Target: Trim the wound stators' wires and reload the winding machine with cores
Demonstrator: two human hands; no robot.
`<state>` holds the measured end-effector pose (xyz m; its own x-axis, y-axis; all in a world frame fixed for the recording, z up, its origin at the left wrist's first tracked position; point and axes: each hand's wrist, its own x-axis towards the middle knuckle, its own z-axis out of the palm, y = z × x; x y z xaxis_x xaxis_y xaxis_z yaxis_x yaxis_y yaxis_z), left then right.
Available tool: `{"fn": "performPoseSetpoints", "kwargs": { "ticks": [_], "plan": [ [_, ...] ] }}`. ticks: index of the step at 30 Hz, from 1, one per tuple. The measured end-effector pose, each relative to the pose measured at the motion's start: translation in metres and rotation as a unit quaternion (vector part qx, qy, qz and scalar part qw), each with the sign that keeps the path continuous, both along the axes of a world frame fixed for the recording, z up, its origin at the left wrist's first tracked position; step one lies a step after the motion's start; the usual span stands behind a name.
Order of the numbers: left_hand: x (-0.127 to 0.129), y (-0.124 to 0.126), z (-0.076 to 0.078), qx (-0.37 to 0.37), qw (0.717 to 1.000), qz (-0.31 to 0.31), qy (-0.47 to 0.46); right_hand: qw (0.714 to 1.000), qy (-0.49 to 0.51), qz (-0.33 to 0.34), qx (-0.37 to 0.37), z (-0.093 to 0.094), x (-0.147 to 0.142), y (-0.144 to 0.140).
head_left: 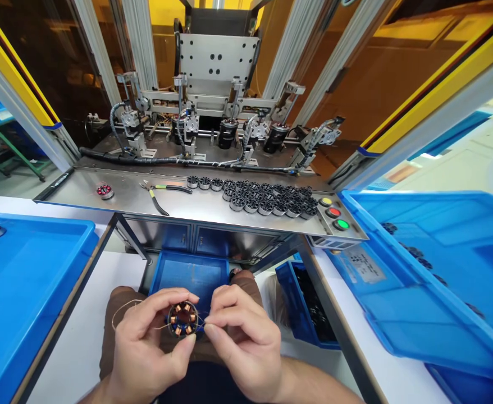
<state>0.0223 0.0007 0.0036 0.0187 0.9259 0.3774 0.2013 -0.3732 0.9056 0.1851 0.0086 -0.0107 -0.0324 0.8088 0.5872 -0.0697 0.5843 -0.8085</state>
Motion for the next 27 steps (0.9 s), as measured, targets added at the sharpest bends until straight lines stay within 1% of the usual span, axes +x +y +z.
{"fn": "performPoseSetpoints", "kwargs": {
  "ticks": [3,6,8,10,12,14,16,18,20,22,25,27],
  "plan": [
    [0.002,-0.001,-0.003,0.017,1.000,0.017,0.009,1.000,0.011,0.007,0.024,-0.001,-0.002,-0.003],
    [0.000,-0.002,-0.005,-0.009,1.000,0.009,-0.013,0.999,0.003,0.038,0.030,-0.003,0.003,0.000],
    [-0.002,-0.002,-0.004,-0.055,0.997,-0.004,-0.052,0.998,-0.004,0.061,0.025,-0.004,0.010,0.008],
    [-0.004,-0.003,-0.002,-0.113,0.988,-0.031,-0.103,0.995,-0.011,0.097,0.020,-0.002,0.016,0.019],
    [-0.004,-0.002,0.001,-0.170,0.972,-0.067,-0.147,0.987,-0.025,0.156,0.021,0.002,0.020,0.031],
    [-0.002,-0.002,0.003,-0.217,0.954,-0.104,-0.178,0.973,-0.041,0.223,0.035,0.007,0.021,0.042],
    [0.000,-0.002,0.004,-0.250,0.937,-0.132,-0.204,0.960,-0.051,0.269,0.057,0.012,0.019,0.050],
    [0.001,-0.001,0.003,-0.266,0.926,-0.148,-0.221,0.952,-0.056,0.289,0.082,0.016,0.016,0.054],
    [-0.001,0.000,0.001,-0.266,0.926,-0.153,-0.221,0.951,-0.064,0.280,0.112,0.019,0.013,0.054],
    [-0.004,0.002,-0.001,-0.261,0.929,-0.165,-0.205,0.957,-0.070,0.244,0.144,0.019,0.012,0.051],
    [-0.008,0.003,-0.005,-0.261,0.925,-0.186,-0.204,0.968,-0.080,0.152,0.181,0.017,0.013,0.039],
    [-0.007,0.003,-0.004,-0.262,0.922,-0.188,-0.217,0.973,-0.092,0.089,0.192,0.014,0.013,0.029]
  ]
}}
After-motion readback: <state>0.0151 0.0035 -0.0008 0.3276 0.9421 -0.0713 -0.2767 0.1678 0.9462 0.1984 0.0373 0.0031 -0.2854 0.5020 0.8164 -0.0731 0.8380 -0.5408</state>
